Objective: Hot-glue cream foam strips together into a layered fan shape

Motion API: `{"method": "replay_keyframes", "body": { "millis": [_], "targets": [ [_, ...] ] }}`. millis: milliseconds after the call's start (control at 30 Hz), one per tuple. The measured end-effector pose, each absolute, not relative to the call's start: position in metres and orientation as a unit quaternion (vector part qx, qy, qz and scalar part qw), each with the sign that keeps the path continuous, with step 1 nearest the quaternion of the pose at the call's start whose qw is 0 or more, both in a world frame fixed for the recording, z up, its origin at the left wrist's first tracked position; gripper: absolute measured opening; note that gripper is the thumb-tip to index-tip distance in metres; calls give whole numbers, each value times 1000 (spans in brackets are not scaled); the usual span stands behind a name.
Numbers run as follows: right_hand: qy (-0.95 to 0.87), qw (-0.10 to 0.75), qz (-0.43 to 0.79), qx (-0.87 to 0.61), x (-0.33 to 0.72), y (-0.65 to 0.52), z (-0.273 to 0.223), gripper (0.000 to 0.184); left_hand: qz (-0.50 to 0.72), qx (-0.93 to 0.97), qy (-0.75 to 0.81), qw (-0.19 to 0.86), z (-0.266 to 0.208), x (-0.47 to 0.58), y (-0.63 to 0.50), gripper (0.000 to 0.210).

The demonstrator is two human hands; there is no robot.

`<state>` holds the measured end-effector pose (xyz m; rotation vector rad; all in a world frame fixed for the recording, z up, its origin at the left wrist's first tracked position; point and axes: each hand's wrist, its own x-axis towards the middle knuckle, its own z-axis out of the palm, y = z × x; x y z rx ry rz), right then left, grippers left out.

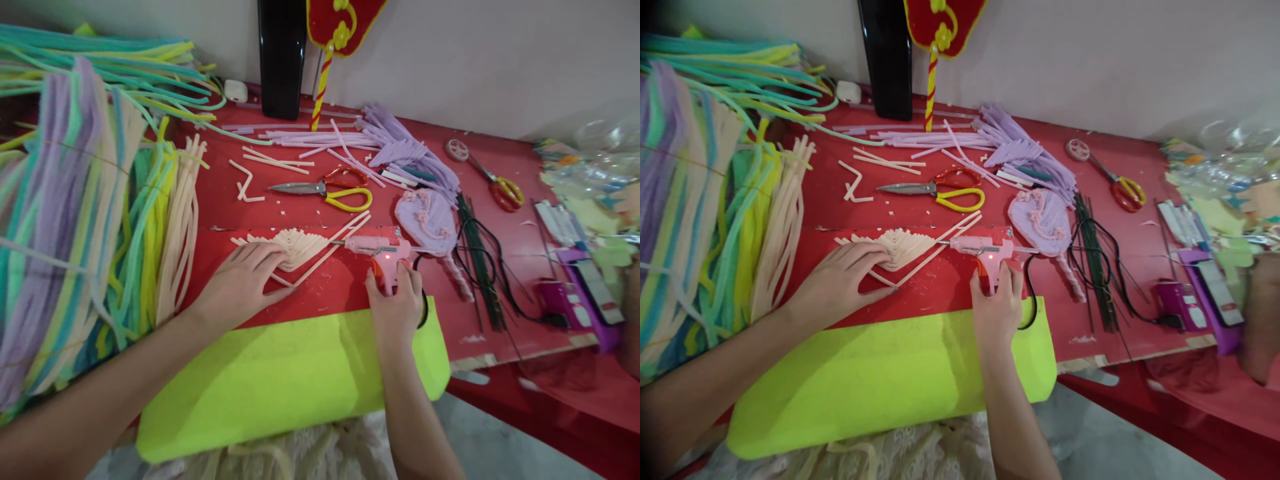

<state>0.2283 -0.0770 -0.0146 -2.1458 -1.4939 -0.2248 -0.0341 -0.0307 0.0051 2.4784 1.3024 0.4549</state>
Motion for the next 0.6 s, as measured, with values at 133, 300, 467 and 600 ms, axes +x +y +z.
{"method": "replay_keyframes", "body": {
  "millis": [133,300,467,600],
  "targets": [
    [-513,265,-92,-811,247,-73,-16,54,160,864,452,155,5,-35,-31,44],
    [-471,273,-88,-834,284,-67,-13,61,171,865,447,151,4,-35,-30,43],
    [-421,227,-59,-876,312,-68,-13,69,180,866,443,147,4,-36,-30,41],
    [-439,200,-122,-868,312,-69,-5,68,190,864,442,150,4,-35,-30,41]
  ]
}}
